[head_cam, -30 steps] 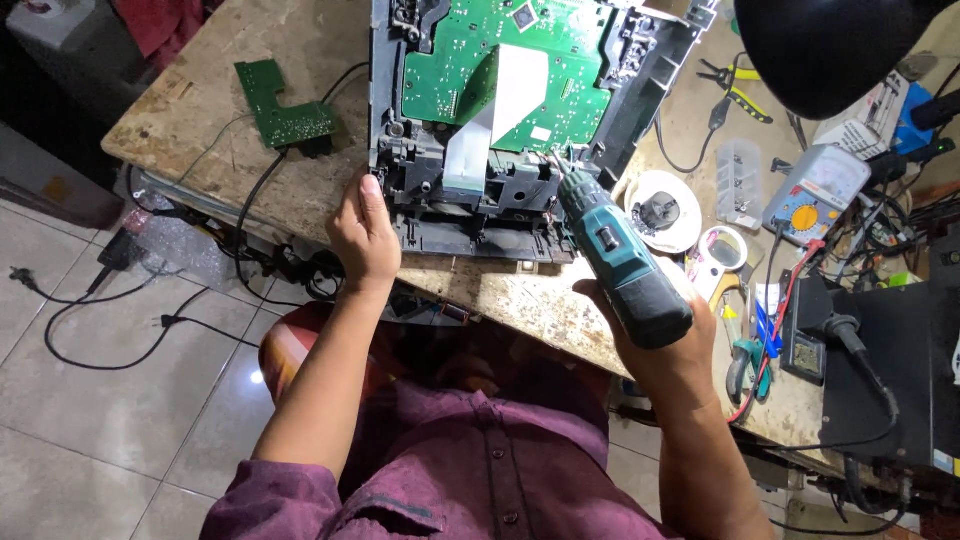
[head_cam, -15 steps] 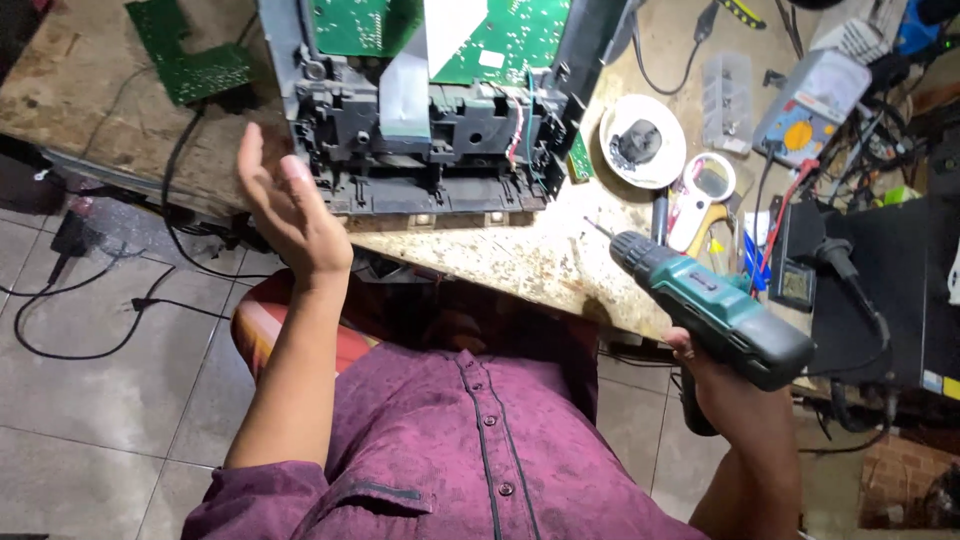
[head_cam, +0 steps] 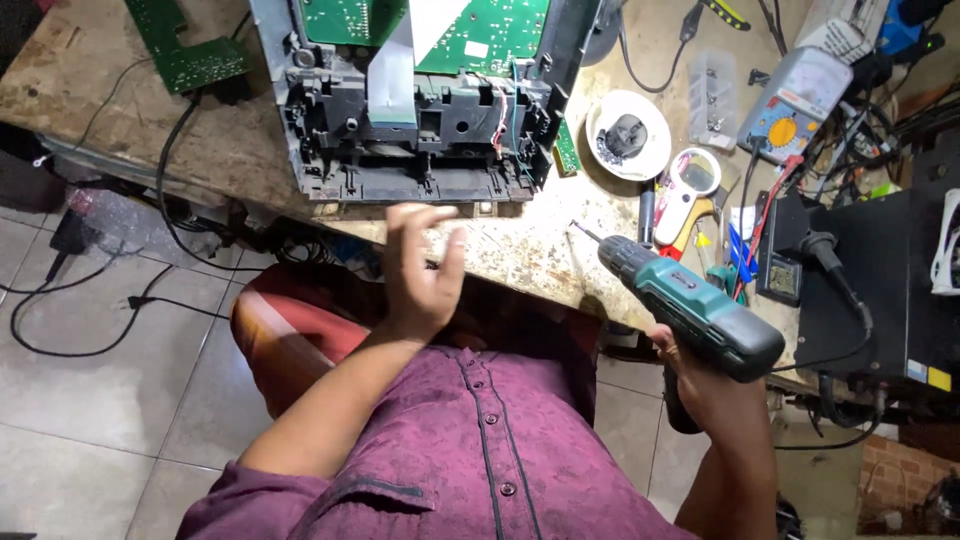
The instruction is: Installing or removing a printed circuit board from an electronic device using an electric screwdriver
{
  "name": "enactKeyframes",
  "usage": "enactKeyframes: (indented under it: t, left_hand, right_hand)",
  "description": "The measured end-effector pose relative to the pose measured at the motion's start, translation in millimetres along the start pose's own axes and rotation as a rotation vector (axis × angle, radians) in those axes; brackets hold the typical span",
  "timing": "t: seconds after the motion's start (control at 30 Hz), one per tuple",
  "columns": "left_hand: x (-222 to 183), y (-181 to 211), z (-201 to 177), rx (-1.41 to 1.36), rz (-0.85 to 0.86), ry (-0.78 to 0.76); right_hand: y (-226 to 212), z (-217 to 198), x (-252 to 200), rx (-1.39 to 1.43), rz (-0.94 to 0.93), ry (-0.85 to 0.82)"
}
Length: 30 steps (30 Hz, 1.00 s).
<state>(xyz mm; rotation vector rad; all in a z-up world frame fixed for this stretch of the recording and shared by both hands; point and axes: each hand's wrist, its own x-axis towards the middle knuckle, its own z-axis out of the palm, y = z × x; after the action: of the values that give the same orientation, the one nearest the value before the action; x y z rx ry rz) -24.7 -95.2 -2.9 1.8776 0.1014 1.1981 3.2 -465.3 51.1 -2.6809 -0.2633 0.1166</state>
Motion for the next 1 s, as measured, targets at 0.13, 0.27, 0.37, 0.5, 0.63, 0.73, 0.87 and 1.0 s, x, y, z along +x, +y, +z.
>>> enactKeyframes:
  t: [0.13, 0.27, 0.37, 0.5, 0.63, 0.73, 0.87, 1.0]
  left_hand:
    - [-20.4, -8.1, 30.6, -0.410, -0.575, -0.314]
    - [-1.6, 5.7, 30.2, -0.957, -1.334, -0.560]
    - [5.0, 10.6, 22.3, -1.090, -1.421, -0.526]
    - [-11.5, -15.2, 18.6, -1.232, -1.329, -0.437]
    - [-18.6, -32.8, 4.0, -1.239, -1.218, -0.347]
    - [-13.9, -35.8, -11.9, -1.205, -1.086, -0.350]
    - [4.0, -32.7, -39.4, -0.875, -0.716, -0.489]
    - [34.9, -21.8, -73.3, -0.691, -0.534, -0.542]
  right_hand:
    - [-23.9, -12.9, -6.1, -0.299, -0.197, 0.171]
    - [-79.0, -32.6, -23.7, 0.035, 0.415, -0.055]
    - [-53.1, -27.5, -23.2, 0.031, 0.203, -0.119]
    - [-56.6, -24.2, -17.5, 0.160, 0.377, -0.191]
    - [-56.2, -17.8, -10.3, 0.057, 0.243, -0.060]
    - [-60.3, -14.0, -7.2, 0.156, 0.274, -0.039]
    - [-43.7, -2.8, 0.8, 0.605, 0.199, -0.193]
    - [-36.8, -10.1, 12.3, 0.254, -0.059, -0.088]
